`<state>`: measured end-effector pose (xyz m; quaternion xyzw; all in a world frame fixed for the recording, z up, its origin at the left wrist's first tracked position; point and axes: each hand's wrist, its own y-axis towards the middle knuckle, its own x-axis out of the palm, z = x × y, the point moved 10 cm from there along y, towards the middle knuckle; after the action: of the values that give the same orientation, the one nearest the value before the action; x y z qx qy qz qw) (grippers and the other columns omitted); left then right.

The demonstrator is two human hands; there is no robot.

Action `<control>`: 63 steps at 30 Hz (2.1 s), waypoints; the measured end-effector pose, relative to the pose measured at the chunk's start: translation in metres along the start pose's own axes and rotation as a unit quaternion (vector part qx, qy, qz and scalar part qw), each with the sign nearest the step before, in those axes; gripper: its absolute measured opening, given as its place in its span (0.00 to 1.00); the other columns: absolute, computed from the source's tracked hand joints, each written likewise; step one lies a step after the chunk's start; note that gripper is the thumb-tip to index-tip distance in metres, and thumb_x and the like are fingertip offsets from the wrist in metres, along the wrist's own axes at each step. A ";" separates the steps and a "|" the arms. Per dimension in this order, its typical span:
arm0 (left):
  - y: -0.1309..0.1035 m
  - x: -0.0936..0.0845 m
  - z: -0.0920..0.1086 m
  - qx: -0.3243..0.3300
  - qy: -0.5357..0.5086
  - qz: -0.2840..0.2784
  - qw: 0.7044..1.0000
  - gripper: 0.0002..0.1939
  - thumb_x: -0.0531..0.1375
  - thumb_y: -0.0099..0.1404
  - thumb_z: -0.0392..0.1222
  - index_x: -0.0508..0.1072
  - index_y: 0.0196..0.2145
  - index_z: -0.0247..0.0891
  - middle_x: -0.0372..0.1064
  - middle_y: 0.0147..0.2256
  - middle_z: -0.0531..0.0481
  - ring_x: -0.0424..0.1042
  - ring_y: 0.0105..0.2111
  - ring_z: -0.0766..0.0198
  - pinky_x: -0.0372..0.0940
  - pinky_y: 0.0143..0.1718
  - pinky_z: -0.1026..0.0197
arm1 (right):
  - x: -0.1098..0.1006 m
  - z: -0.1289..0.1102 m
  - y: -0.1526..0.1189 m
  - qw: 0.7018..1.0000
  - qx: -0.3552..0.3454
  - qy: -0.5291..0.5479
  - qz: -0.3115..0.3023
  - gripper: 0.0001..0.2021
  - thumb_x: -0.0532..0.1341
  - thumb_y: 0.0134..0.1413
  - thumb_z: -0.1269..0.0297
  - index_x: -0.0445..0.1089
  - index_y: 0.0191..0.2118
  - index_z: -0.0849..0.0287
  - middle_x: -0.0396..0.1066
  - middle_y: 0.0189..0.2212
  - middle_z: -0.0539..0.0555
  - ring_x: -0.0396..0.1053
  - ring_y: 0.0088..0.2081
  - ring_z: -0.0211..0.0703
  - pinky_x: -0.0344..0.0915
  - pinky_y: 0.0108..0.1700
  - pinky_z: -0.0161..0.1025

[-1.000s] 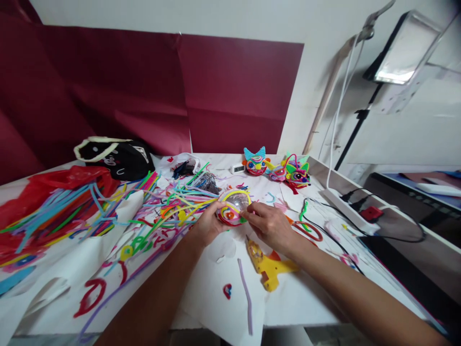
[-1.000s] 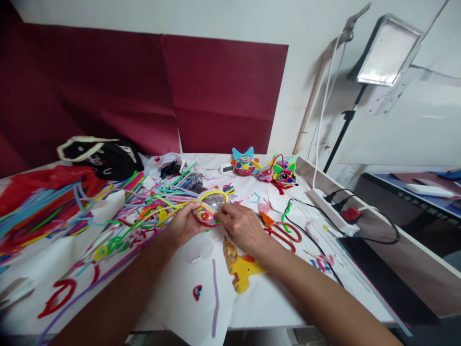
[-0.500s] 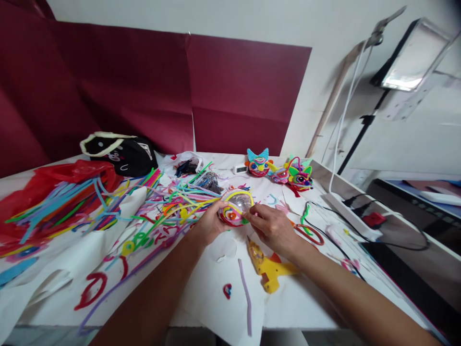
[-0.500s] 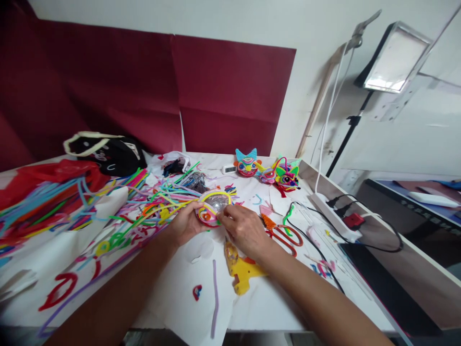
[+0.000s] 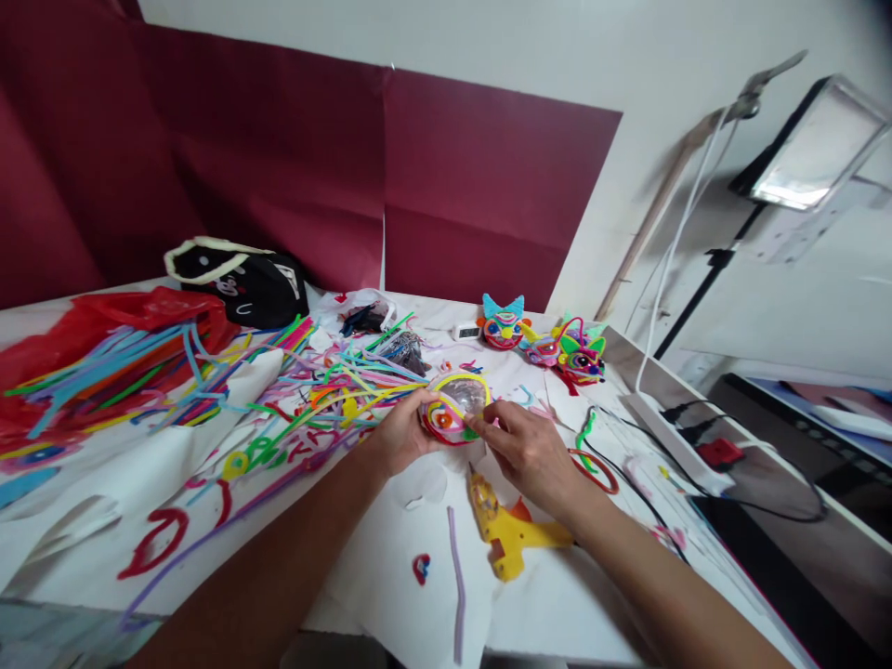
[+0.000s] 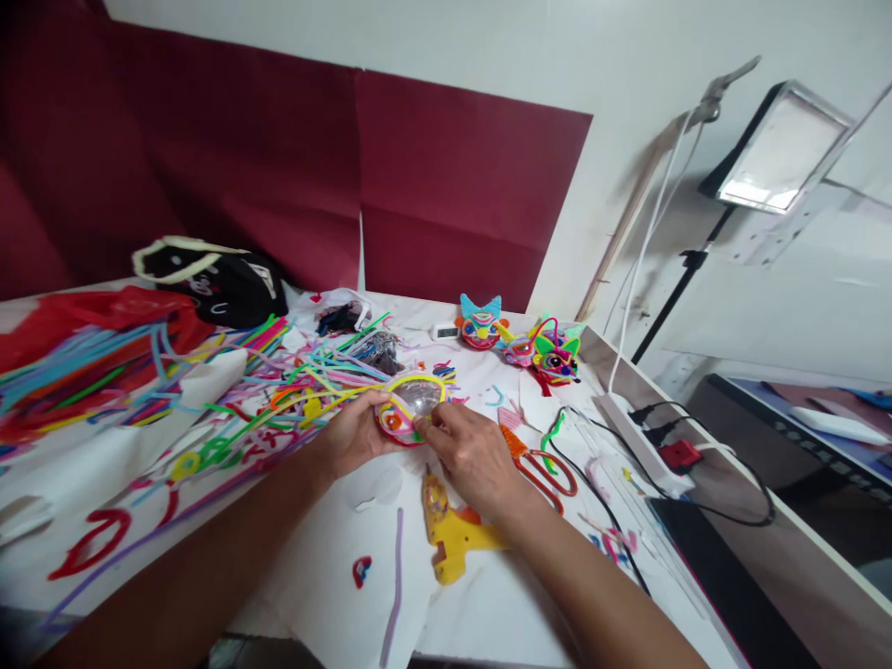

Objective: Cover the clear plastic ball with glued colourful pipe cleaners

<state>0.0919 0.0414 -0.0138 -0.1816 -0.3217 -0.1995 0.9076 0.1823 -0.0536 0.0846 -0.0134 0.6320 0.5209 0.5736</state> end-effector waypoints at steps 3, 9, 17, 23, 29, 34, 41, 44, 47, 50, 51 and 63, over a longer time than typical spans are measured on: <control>0.000 0.001 -0.003 -0.008 0.000 0.002 1.000 0.15 0.56 0.63 0.38 0.76 0.44 0.29 0.78 0.39 0.39 0.77 0.36 0.54 0.73 0.43 0.48 | -0.001 0.000 -0.001 1.000 -0.003 -0.007 -0.005 0.16 0.51 0.64 0.78 0.72 0.49 0.59 0.73 0.36 0.57 0.69 0.34 0.42 0.64 0.32 0.36; 0.000 0.002 -0.005 -0.014 0.014 0.003 1.000 0.16 0.56 0.63 0.39 0.76 0.46 0.30 0.79 0.40 0.38 0.78 0.39 0.51 0.73 0.44 0.47 | -0.004 0.000 -0.002 1.000 -0.001 -0.003 -0.003 0.15 0.50 0.67 0.75 0.72 0.49 0.60 0.72 0.34 0.56 0.68 0.32 0.40 0.61 0.30 0.35; -0.001 0.002 -0.002 0.001 0.028 0.015 1.000 0.19 0.56 0.62 0.37 0.74 0.49 0.29 0.78 0.42 0.37 0.77 0.40 0.51 0.73 0.42 0.49 | -0.004 -0.003 -0.005 1.000 0.004 -0.007 -0.010 0.15 0.49 0.68 0.75 0.73 0.48 0.60 0.72 0.34 0.56 0.67 0.33 0.40 0.61 0.31 0.35; 0.001 0.000 -0.003 0.007 0.017 0.009 1.000 0.18 0.57 0.60 0.37 0.74 0.47 0.29 0.78 0.39 0.40 0.76 0.38 0.53 0.73 0.43 0.51 | -0.005 -0.004 -0.009 1.000 0.001 -0.003 0.011 0.15 0.50 0.67 0.75 0.74 0.47 0.63 0.72 0.34 0.57 0.68 0.32 0.40 0.62 0.30 0.34; 0.002 -0.002 -0.004 0.015 0.022 -0.001 1.000 0.21 0.60 0.58 0.38 0.73 0.50 0.35 0.77 0.40 0.42 0.77 0.38 0.55 0.73 0.41 0.53 | -0.006 -0.007 -0.010 1.000 0.001 0.005 0.016 0.14 0.51 0.66 0.76 0.74 0.47 0.65 0.72 0.33 0.58 0.68 0.31 0.40 0.63 0.30 0.35; 0.002 -0.003 -0.003 0.017 0.035 0.002 0.999 0.21 0.61 0.57 0.38 0.73 0.49 0.34 0.77 0.41 0.41 0.76 0.40 0.53 0.73 0.42 0.50 | -0.007 -0.008 -0.010 1.000 -0.001 -0.001 0.012 0.16 0.50 0.66 0.78 0.74 0.47 0.65 0.71 0.32 0.57 0.67 0.30 0.39 0.62 0.29 0.34; 0.001 0.003 -0.002 0.023 0.031 -0.032 0.999 0.18 0.62 0.58 0.38 0.74 0.46 0.32 0.77 0.40 0.42 0.75 0.41 0.53 0.71 0.45 0.50 | -0.006 -0.007 -0.011 1.000 0.000 -0.012 0.016 0.16 0.50 0.66 0.77 0.74 0.47 0.65 0.72 0.32 0.57 0.67 0.30 0.40 0.63 0.29 0.36; 0.001 0.004 -0.002 0.022 0.030 -0.036 0.999 0.19 0.64 0.57 0.40 0.74 0.46 0.32 0.77 0.40 0.41 0.74 0.42 0.53 0.71 0.45 0.50 | -0.006 -0.007 -0.012 1.000 -0.001 -0.012 0.016 0.16 0.50 0.66 0.77 0.74 0.47 0.66 0.72 0.32 0.57 0.67 0.30 0.40 0.63 0.29 0.36; 0.002 0.003 -0.002 0.022 0.027 -0.036 0.999 0.19 0.65 0.55 0.41 0.74 0.45 0.33 0.76 0.40 0.42 0.74 0.41 0.53 0.71 0.45 0.51 | -0.007 -0.008 -0.012 1.000 -0.006 -0.010 0.021 0.15 0.50 0.66 0.77 0.74 0.48 0.67 0.72 0.32 0.58 0.67 0.30 0.41 0.63 0.29 0.36; 0.002 0.003 -0.001 0.026 0.026 -0.039 0.999 0.19 0.65 0.55 0.42 0.74 0.45 0.34 0.76 0.40 0.42 0.74 0.41 0.54 0.71 0.44 0.52 | -0.007 -0.008 -0.012 1.000 -0.005 -0.004 0.020 0.16 0.50 0.65 0.78 0.74 0.48 0.67 0.72 0.32 0.58 0.66 0.30 0.41 0.62 0.29 0.36; 0.002 0.003 -0.001 0.025 0.028 -0.037 0.999 0.19 0.65 0.55 0.42 0.74 0.44 0.33 0.76 0.39 0.42 0.74 0.41 0.54 0.71 0.44 0.52 | -0.007 -0.008 -0.012 1.000 -0.005 -0.002 0.019 0.16 0.50 0.65 0.78 0.74 0.48 0.67 0.72 0.32 0.58 0.66 0.30 0.41 0.62 0.29 0.36; 0.001 0.001 -0.001 0.023 0.026 -0.005 0.999 0.20 0.64 0.54 0.37 0.73 0.46 0.35 0.76 0.41 0.43 0.76 0.40 0.53 0.72 0.42 0.52 | -0.005 -0.010 -0.010 1.000 -0.003 -0.012 0.001 0.16 0.50 0.65 0.78 0.74 0.47 0.66 0.71 0.32 0.58 0.66 0.32 0.42 0.61 0.29 0.37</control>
<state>0.0934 0.0411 -0.0142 -0.1538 -0.3034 -0.2012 0.9186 0.1838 -0.0680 0.0800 -0.0077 0.6237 0.5234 0.5805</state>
